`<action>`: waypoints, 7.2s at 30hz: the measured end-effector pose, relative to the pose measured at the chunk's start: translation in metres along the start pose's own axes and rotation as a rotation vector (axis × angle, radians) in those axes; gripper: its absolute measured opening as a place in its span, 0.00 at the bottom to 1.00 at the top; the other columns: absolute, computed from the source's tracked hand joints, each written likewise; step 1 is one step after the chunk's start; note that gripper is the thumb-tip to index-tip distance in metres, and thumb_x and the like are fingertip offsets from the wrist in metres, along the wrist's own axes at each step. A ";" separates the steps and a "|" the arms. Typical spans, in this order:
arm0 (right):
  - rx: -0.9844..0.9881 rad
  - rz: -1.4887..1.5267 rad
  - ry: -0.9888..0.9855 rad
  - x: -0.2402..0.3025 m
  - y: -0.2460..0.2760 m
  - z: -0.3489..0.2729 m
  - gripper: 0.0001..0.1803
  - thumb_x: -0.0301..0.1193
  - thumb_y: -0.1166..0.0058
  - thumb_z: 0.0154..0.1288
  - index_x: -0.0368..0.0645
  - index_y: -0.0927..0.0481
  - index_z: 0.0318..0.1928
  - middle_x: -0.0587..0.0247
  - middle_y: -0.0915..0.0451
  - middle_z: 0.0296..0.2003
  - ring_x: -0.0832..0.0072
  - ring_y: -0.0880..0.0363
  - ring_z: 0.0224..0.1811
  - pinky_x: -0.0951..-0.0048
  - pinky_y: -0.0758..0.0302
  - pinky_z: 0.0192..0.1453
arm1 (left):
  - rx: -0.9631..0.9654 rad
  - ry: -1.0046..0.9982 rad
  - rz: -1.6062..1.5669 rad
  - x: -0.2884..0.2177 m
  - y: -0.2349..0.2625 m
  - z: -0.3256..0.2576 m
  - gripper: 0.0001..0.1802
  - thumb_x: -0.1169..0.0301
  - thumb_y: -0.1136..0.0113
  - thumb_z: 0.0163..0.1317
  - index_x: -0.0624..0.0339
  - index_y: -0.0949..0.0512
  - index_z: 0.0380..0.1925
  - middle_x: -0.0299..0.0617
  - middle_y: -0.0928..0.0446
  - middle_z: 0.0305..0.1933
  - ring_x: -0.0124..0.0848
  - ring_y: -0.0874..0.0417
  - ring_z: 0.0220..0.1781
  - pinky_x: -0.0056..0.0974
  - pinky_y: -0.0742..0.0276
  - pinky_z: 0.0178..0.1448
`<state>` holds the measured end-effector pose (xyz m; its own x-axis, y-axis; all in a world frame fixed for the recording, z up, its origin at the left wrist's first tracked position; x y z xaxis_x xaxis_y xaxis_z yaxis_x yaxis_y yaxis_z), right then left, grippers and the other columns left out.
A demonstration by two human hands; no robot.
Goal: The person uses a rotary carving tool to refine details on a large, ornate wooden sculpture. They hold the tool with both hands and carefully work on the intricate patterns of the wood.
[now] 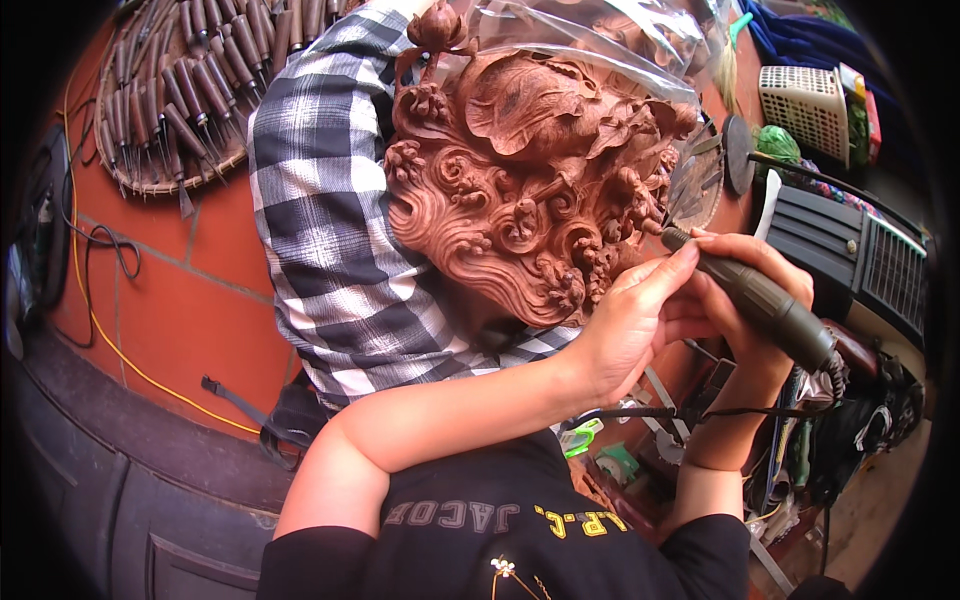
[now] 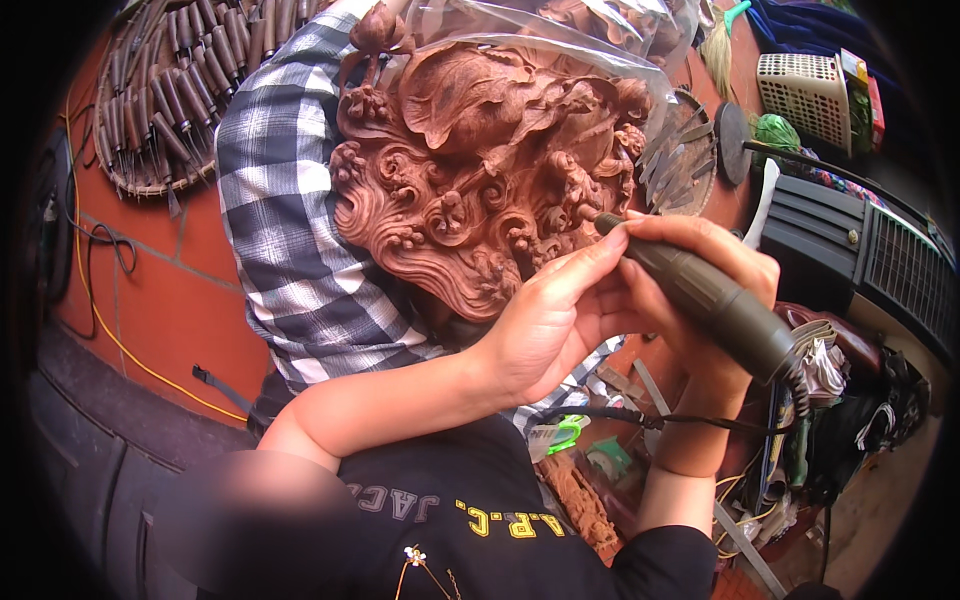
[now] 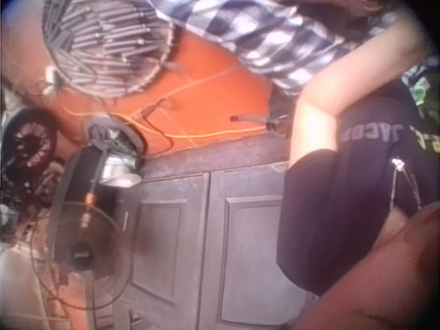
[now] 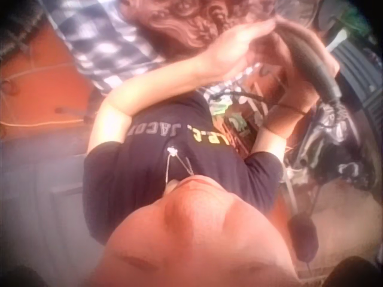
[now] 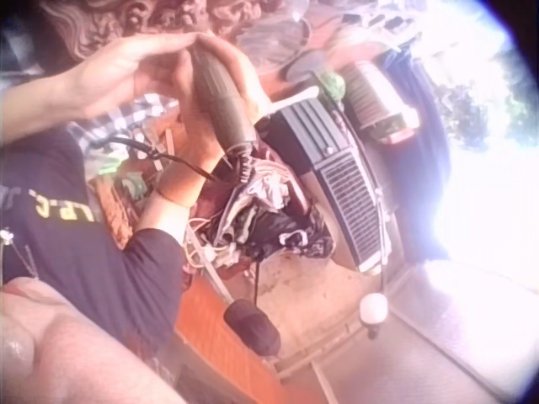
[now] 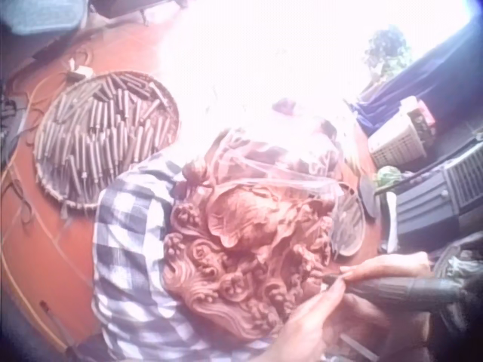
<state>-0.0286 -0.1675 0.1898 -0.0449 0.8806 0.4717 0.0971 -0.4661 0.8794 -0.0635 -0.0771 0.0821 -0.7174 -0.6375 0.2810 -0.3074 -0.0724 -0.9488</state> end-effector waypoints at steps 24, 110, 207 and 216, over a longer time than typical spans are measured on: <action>0.160 0.056 -0.102 -0.003 0.013 0.002 0.16 0.24 0.28 0.51 0.33 0.14 0.41 0.51 0.12 0.40 0.67 0.12 0.45 0.71 0.19 0.54 | 0.003 0.105 -0.153 0.015 -0.003 -0.003 0.20 0.53 0.51 0.77 0.59 0.23 0.48 0.40 0.17 0.46 0.31 0.15 0.48 0.39 0.19 0.59; -0.010 -0.139 0.019 0.009 -0.022 -0.020 0.15 0.19 0.30 0.52 0.35 0.14 0.43 0.49 0.12 0.44 0.66 0.13 0.49 0.69 0.19 0.57 | 0.162 0.003 -0.086 0.008 0.023 0.000 0.19 0.55 0.57 0.80 0.56 0.25 0.53 0.35 0.20 0.47 0.26 0.19 0.52 0.39 0.23 0.61; -0.113 0.086 0.013 -0.012 -0.022 -0.015 0.13 0.22 0.29 0.53 0.38 0.12 0.41 0.60 0.11 0.37 0.75 0.12 0.40 0.75 0.18 0.47 | 0.054 -0.052 0.153 -0.003 0.023 0.002 0.22 0.54 0.58 0.80 0.60 0.26 0.55 0.42 0.19 0.52 0.30 0.17 0.54 0.42 0.19 0.61; -0.111 0.022 0.056 -0.007 -0.025 -0.013 0.12 0.23 0.28 0.53 0.38 0.12 0.40 0.59 0.11 0.37 0.73 0.12 0.40 0.74 0.17 0.48 | -0.010 -0.072 0.078 -0.005 0.019 0.000 0.19 0.56 0.57 0.80 0.59 0.25 0.49 0.39 0.18 0.43 0.29 0.15 0.47 0.40 0.16 0.55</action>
<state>-0.0436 -0.1637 0.1656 -0.1000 0.8653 0.4912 -0.0122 -0.4947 0.8690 -0.0660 -0.0756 0.0629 -0.6929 -0.6943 0.1946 -0.2583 -0.0130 -0.9660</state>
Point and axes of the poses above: each hand's wrist, its own z-axis towards the middle knuckle, its own y-axis out of the back of the hand, x = y × z, the point moved 3 cm from there along z, towards the middle knuckle
